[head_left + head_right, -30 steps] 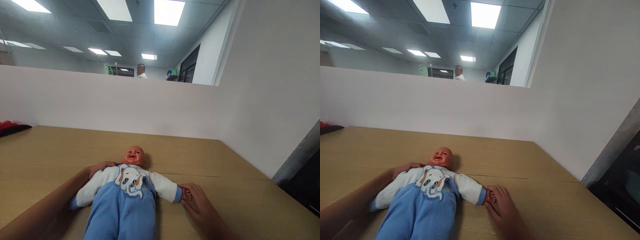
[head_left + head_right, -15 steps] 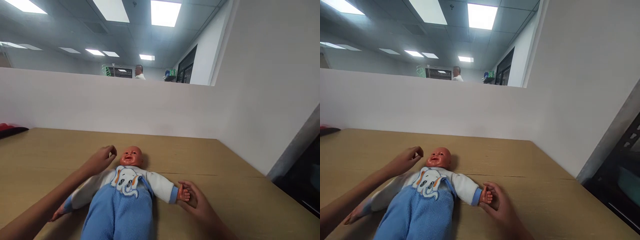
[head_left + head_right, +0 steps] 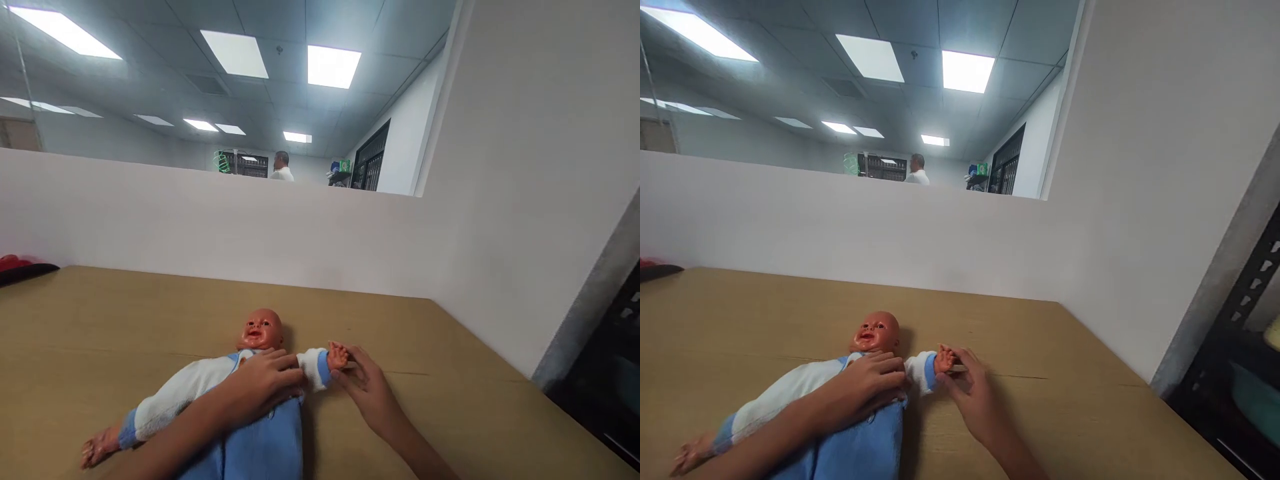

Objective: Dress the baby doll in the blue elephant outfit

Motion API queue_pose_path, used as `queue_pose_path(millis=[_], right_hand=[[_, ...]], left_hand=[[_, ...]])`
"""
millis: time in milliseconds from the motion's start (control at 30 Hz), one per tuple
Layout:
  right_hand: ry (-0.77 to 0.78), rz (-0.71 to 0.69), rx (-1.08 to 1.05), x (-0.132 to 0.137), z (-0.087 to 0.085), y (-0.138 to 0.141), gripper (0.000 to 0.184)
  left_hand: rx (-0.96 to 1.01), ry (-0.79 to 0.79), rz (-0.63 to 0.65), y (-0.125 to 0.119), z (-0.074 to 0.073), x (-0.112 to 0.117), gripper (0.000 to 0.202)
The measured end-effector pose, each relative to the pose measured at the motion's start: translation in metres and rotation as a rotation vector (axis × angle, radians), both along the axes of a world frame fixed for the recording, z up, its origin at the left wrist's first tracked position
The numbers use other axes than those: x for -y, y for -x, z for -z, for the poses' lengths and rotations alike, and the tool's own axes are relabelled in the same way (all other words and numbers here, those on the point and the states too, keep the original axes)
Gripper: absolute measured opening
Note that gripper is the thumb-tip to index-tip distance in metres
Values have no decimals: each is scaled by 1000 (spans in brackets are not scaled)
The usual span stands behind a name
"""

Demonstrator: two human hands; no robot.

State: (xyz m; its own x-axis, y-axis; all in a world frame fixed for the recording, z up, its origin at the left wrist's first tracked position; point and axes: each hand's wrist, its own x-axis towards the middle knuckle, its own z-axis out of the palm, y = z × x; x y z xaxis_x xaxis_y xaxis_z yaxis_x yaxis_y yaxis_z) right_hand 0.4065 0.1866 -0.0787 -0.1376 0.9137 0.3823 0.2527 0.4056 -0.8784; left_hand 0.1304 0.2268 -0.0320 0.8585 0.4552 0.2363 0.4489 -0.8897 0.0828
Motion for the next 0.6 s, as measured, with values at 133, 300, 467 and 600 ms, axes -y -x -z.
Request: queue_pose_path(millis=[133, 300, 467, 600], right_hand=[[-161, -38, 479, 2, -16, 32, 49], [-72, -96, 398, 14, -23, 58, 42], [131, -292, 39, 14, -9, 65, 27], [303, -73, -402, -2, 30, 78, 50]], left_hand=[[116, -259, 121, 19, 16, -1, 43], [419, 43, -10, 21, 9, 5, 35], [449, 623, -54, 3, -24, -5, 22], [373, 739, -117, -1, -29, -20, 36]])
